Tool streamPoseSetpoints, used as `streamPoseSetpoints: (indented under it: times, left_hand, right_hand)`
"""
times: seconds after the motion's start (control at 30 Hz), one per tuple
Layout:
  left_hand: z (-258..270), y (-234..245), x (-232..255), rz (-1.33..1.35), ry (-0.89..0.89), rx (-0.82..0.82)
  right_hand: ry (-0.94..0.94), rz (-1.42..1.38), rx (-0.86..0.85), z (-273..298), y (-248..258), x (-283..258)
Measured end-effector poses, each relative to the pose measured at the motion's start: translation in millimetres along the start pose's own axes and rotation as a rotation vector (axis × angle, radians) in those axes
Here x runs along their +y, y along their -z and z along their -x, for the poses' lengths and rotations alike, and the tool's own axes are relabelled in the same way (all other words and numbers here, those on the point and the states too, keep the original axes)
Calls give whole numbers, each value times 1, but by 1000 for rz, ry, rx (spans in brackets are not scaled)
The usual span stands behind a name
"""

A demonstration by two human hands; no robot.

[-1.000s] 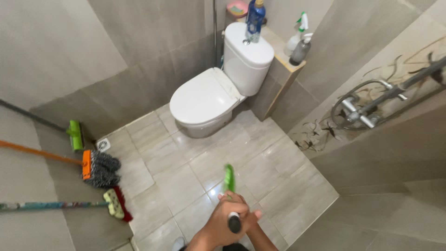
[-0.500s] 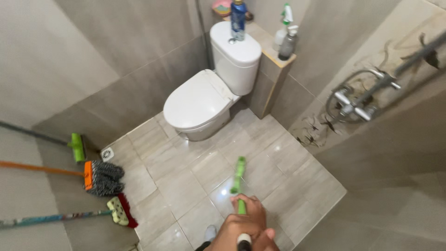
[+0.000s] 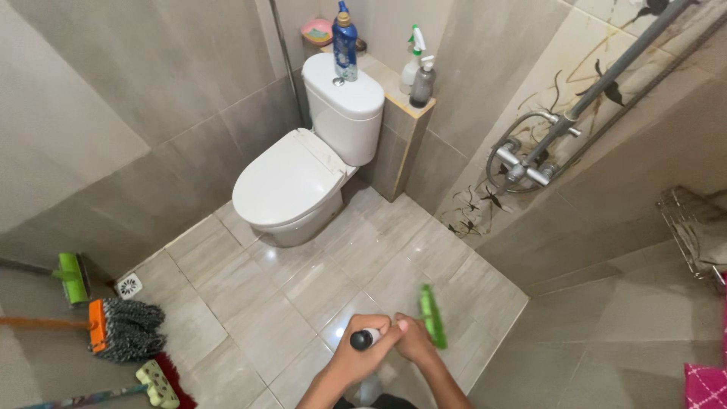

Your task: The person cleans the bathroom floor using a green squeegee, pushing water toward a floor drain.

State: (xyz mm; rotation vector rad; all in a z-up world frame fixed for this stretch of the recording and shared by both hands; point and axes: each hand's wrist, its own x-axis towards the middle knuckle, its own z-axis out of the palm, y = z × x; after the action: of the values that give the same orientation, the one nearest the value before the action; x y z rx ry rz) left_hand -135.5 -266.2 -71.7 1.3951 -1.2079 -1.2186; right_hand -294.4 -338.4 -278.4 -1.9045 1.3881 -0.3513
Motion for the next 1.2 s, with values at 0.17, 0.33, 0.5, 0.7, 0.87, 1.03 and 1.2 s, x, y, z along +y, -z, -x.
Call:
streamPoseSetpoints:
  times: [0.17, 0.33, 0.5, 0.7, 0.87, 1.03, 1.2]
  left_hand:
    - [24, 36, 15, 31, -128, 89]
    - [33, 51, 52, -96, -250, 151]
    - [33, 60, 61, -28, -432, 81]
    - [43, 72, 41, 41, -266, 33]
    - [32, 67, 17, 118, -25, 98]
    - [17, 55, 23, 132, -93, 175]
    - [-14, 31, 38, 24, -81, 306]
  right_hand:
    - [57, -200, -171, -14, -56, -35]
    - [164, -327, -169, 3, -53, -75]
    - [222, -612, -199, 5, -30, -89]
    - [-10, -240, -85, 12, -7, -88]
    - [-164, -87, -113, -16, -16, -45]
    - [-142, -155, -230, -35, -23, -41]
    - [80, -502, -393, -57, -35, -30]
